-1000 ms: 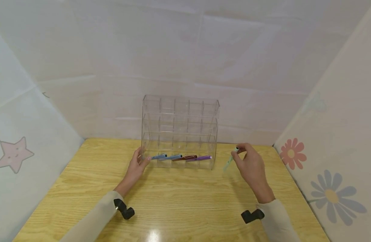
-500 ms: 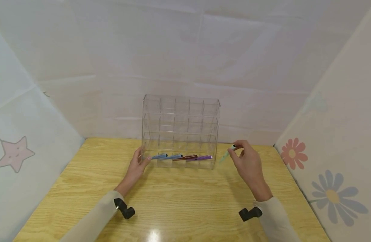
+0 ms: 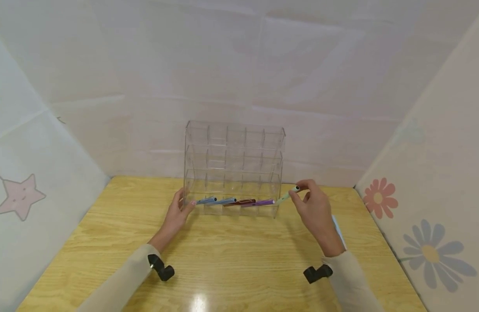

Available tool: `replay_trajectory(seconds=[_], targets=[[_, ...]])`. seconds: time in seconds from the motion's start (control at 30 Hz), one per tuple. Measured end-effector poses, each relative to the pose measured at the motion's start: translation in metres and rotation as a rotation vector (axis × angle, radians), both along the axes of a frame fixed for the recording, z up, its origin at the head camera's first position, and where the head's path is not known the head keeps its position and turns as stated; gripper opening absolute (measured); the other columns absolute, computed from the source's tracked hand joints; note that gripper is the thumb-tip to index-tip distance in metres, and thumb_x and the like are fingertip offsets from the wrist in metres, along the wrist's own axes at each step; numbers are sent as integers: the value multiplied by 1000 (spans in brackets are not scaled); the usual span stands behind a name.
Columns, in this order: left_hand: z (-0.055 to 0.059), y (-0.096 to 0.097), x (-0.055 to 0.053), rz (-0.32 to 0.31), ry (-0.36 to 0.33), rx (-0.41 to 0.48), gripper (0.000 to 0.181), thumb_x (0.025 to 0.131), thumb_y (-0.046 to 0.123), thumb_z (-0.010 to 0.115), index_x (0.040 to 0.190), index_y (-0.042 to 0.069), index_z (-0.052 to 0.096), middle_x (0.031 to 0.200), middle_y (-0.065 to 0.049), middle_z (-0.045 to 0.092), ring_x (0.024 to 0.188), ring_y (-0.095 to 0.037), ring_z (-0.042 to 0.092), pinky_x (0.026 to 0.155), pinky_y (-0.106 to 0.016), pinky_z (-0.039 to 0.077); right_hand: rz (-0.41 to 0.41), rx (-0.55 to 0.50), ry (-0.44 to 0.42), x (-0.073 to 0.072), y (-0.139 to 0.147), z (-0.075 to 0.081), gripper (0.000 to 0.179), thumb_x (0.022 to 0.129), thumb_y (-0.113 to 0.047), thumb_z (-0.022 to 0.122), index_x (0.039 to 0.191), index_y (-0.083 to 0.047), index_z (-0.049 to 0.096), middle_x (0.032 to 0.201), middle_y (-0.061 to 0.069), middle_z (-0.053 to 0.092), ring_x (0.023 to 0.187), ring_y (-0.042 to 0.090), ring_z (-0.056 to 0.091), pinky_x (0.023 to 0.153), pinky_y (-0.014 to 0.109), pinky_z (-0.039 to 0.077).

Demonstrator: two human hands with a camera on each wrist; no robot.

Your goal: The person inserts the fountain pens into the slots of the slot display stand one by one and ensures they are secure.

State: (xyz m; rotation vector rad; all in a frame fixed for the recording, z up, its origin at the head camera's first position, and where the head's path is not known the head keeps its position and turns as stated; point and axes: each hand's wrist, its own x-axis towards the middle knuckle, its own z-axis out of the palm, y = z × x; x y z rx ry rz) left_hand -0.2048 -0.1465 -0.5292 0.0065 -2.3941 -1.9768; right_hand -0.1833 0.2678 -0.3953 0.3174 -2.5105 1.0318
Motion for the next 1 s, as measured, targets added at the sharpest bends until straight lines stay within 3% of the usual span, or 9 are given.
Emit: replay_trajectory(seconds=[0.53,0.77,1.0], targets=[[1,1,1,-11,16,19,73,113,23,56,171,12,13,177,-22,14,164,-51,15,131,-66,26,26,43,-89,-5,-4,-16,30,103,-17,74,127,-4,62,116,15,72,49,5,38,38,22,33],[1,0,0,-8,4,12,73,114,24,55,172,14,12,178,-20,12,165,-49,14,131,-66,27,14,87,-139,-6,-6,-22,32,103,-18,74,129,-3,65,120,16,72,53,6,41,41,24,36],[1,0,2,-17,5,24,72,114,25,55,172,15,12,179,-19,12,165,-48,14,131,-66,28,3,134,-137,-11,-9,-34,28,101,-16,76,125,-4,69,121,16,70,66,14,47,48,25,40]])
